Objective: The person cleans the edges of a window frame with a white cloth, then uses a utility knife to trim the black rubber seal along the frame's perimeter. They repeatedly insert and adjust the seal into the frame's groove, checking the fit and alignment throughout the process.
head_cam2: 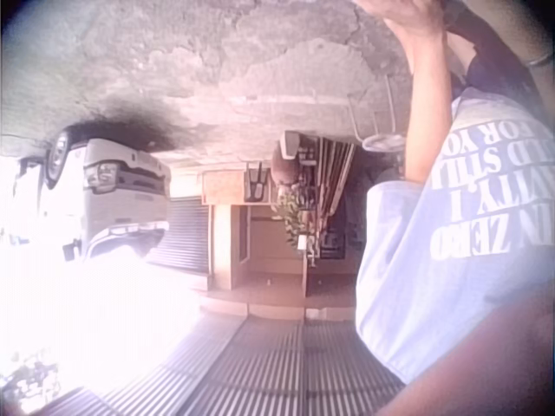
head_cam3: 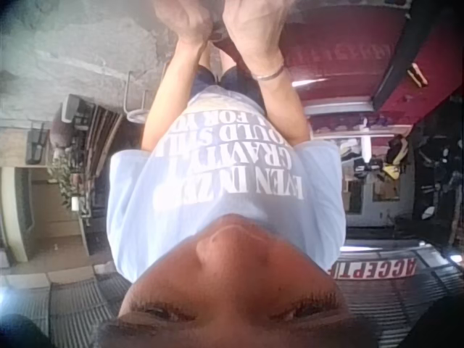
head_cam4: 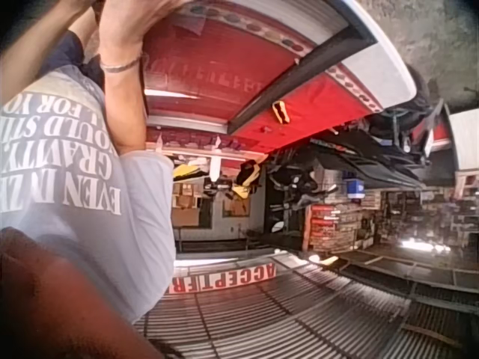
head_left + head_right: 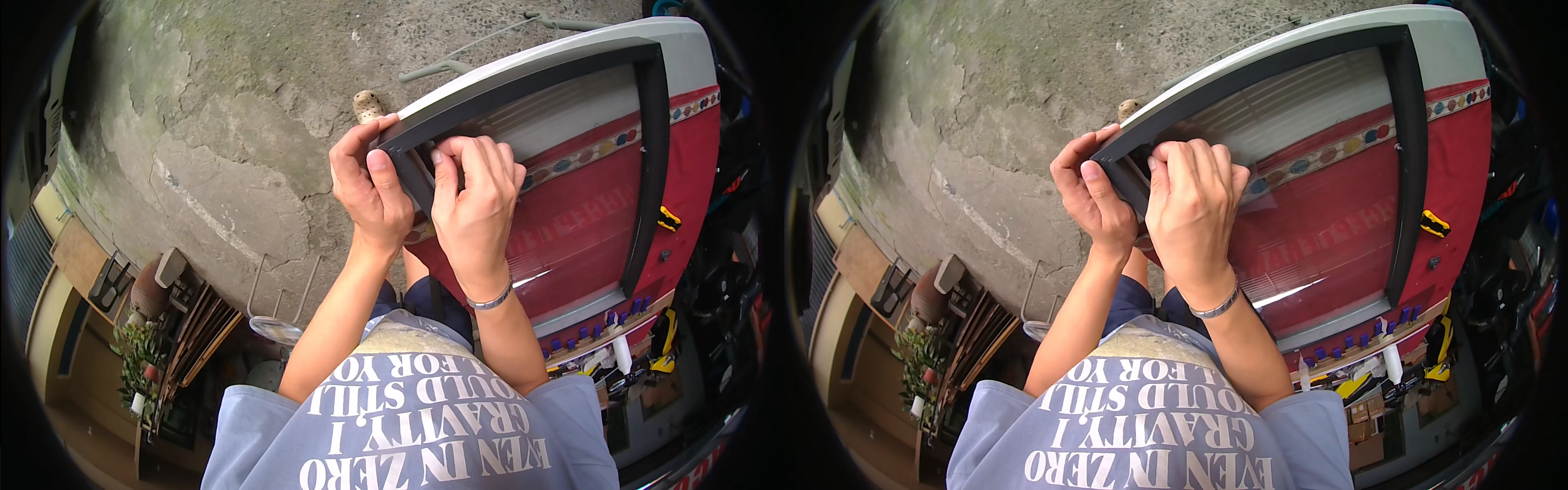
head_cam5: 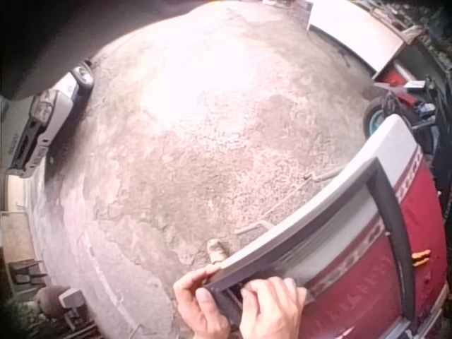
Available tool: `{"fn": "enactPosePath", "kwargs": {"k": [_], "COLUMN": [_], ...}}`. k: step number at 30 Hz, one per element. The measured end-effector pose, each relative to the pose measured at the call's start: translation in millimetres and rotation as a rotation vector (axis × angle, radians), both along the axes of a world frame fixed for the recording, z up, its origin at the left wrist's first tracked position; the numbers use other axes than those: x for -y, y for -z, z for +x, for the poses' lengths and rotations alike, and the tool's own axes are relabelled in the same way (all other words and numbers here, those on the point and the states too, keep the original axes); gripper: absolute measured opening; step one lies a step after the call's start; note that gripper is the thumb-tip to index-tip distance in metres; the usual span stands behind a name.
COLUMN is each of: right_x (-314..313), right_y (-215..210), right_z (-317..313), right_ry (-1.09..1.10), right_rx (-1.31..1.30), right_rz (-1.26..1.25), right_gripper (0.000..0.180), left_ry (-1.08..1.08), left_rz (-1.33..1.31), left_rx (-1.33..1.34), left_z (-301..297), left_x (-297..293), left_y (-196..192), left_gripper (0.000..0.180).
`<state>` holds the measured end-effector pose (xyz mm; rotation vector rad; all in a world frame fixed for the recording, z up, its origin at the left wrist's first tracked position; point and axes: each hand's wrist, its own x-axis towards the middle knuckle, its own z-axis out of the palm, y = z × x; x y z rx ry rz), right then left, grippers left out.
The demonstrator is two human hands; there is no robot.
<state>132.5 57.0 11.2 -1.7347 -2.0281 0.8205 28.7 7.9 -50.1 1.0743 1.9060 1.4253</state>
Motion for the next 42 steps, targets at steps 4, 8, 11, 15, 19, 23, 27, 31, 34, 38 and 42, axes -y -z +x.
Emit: {"fn": "enactPosePath", "kwargs": {"k": [4, 8, 11, 15, 19, 23, 27, 31, 34, 38, 42], "right_x": [3.0, -0.1, 3.4, 0.3, 2.4, 2.9, -1.5, -10.8, -11.5, -12.3, -6.8], "right_y": [-0.1, 0.4, -0.4, 0.2, -1.0, -1.6, 1.6, -2.3, -1.2, 0.0, 0.9], "right_z": [-0.5, 0.6, -1.2, 1.4, -0.9, -1.4, 7.0, 23.8, 23.8, 19.6, 12.5], "right_ry": [-0.01, -0.005, -0.005, 0.009, -0.001, 0.002, 0.062, 0.136, 0.132, 0.113, 0.058], "right_rx": [0.003, -0.002, 0.014, 0.009, 0.012, 0.016, -0.059, 0.003, -0.015, 0.031, 0.02], "right_rz": [-0.01, 0.005, -0.01, -0.004, 0.002, -0.005, -0.023, -0.034, -0.03, 0.002, 0.026], "right_gripper": [0.006, 0.005, 0.005, 0.005, 0.006, 0.006, 0.006, 0.006, 0.006, 0.005, 0.005], "left_ry": [0.004, 0.007, 0.006, 0.001, 0.0, -0.059, -0.085, -0.011, -0.009, -0.004, -0.003], "left_rz": [0.005, 0.002, -0.001, 0.002, 0.007, 0.052, 0.072, 0.012, -0.013, -0.004, -0.021], "left_rx": [0.009, -0.007, -0.014, -0.001, 0.02, 0.033, 0.061, 0.063, 0.034, 0.024, 0.025], "left_z": [0.9, 0.2, -0.3, -0.4, 1.6, 3.2, 4.3, 2.4, 0.3, 1.1, 0.6], "left_x": [-0.5, -0.5, 0.1, 0.1, -1.2, -1.0, -1.9, -1.2, 0.5, -0.9, 1.3], "left_y": [-1.2, -1.3, -0.7, -0.8, -2.5, 3.9, 4.4, -2.6, -1.9, -1.2, 0.5], "left_gripper": [0.032, 0.032, 0.032, 0.032, 0.032, 0.034, 0.034, 0.033, 0.033, 0.033, 0.033]}}
